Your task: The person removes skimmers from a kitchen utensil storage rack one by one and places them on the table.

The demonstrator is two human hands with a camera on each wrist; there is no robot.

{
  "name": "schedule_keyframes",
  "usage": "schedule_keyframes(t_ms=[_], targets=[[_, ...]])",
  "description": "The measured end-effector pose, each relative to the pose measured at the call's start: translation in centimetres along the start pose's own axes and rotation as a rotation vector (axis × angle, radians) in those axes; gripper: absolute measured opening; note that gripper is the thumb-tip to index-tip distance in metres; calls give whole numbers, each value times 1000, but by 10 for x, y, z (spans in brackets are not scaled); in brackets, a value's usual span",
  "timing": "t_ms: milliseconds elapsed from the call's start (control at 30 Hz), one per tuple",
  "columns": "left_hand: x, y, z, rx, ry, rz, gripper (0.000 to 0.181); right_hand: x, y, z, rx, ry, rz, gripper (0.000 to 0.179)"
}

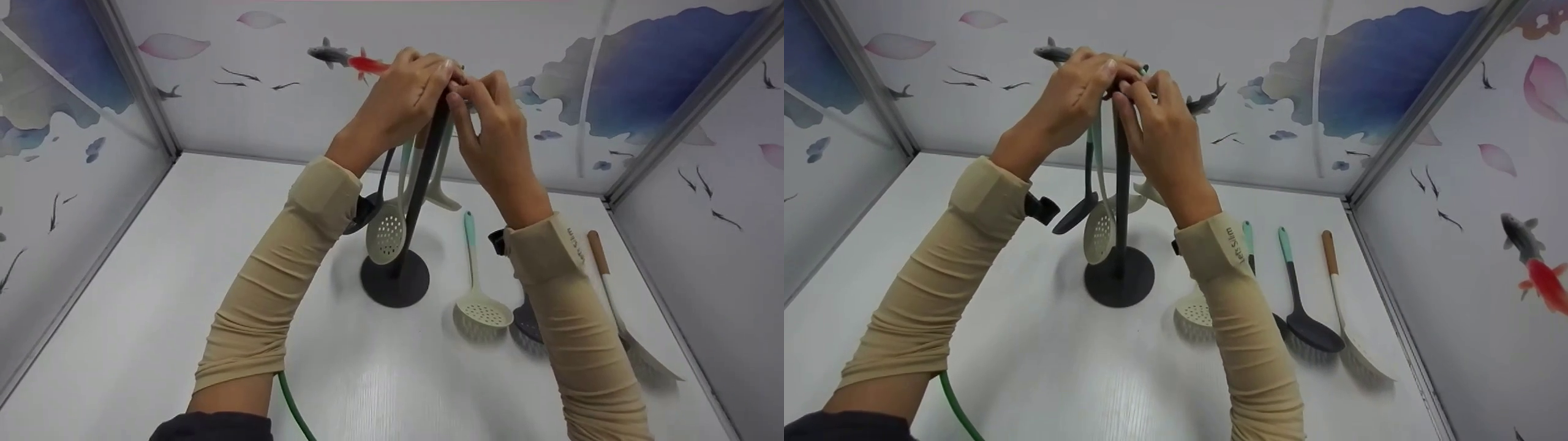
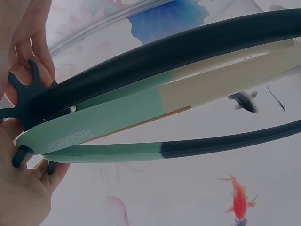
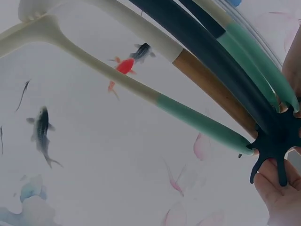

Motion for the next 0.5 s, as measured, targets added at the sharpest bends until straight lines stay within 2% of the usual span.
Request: schedule_keyframes(t_ms=[133, 333, 500], targets=[[0, -3, 3, 7, -7, -31, 42, 1, 5, 0, -43, -9, 19, 29], [-3, -1, 8, -4, -1, -90, 43, -1, 9, 1, -54, 23, 49, 28], [-4, 2, 17, -65, 51, -162, 49, -5, 10, 1, -88, 28, 51, 26]])
Point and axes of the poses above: each hand's wrist, its own z-axis away from the middle knuckle, its own y-axis out of the palm, x = y × z, the point moved 1 cm from there along -z, towards the middle knuckle, and after that the axes turned 1 degree about -z, right-handed, at the moved point
